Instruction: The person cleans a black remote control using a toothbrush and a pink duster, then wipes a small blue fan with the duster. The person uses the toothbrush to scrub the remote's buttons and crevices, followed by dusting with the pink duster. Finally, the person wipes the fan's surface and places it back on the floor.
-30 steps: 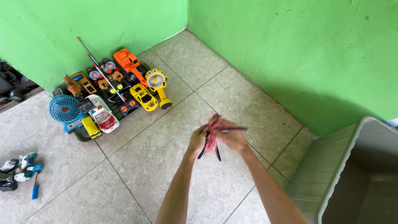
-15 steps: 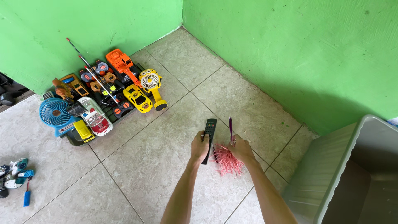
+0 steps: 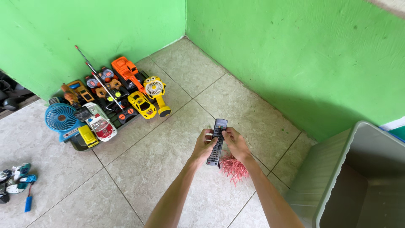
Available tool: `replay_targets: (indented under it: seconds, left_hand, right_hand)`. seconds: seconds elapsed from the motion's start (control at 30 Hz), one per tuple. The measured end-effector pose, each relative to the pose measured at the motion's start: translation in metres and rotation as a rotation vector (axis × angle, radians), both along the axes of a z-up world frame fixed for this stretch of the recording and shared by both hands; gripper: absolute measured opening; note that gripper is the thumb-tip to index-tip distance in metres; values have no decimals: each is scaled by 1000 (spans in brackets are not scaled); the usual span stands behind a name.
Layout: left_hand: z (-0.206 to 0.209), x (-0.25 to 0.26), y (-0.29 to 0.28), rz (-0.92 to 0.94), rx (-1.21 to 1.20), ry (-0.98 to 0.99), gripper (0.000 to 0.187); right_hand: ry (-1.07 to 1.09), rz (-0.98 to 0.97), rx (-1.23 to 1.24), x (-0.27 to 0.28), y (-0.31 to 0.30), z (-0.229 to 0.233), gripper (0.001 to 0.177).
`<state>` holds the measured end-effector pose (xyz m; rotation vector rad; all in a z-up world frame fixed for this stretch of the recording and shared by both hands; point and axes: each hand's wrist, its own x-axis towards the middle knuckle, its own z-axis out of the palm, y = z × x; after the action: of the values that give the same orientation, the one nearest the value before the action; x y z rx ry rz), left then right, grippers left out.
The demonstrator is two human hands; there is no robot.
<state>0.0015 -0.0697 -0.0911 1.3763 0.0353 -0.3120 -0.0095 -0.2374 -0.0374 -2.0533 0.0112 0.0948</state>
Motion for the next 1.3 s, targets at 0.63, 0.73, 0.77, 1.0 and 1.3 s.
replay_targets:
  seconds: [0.63, 0.73, 0.77, 1.0, 1.3]
  left_hand:
    - [117, -27, 172, -107, 135, -256, 27]
    - [128, -27, 203, -28, 183, -258, 29]
    - [130, -27, 213, 0, 184, -258, 29]
    - [149, -41, 272, 115, 267, -223, 28]
    - [124, -44, 327, 500, 503, -264, 46]
  right_hand:
    - [-32, -18, 573, -14, 105, 135, 42]
    - [-17, 25, 577, -7, 122, 134, 42]
    - [-15, 48, 580, -5, 128, 132, 42]
    - [68, 66, 448, -1, 184, 145, 40]
    - [64, 170, 426, 8, 245, 126, 36]
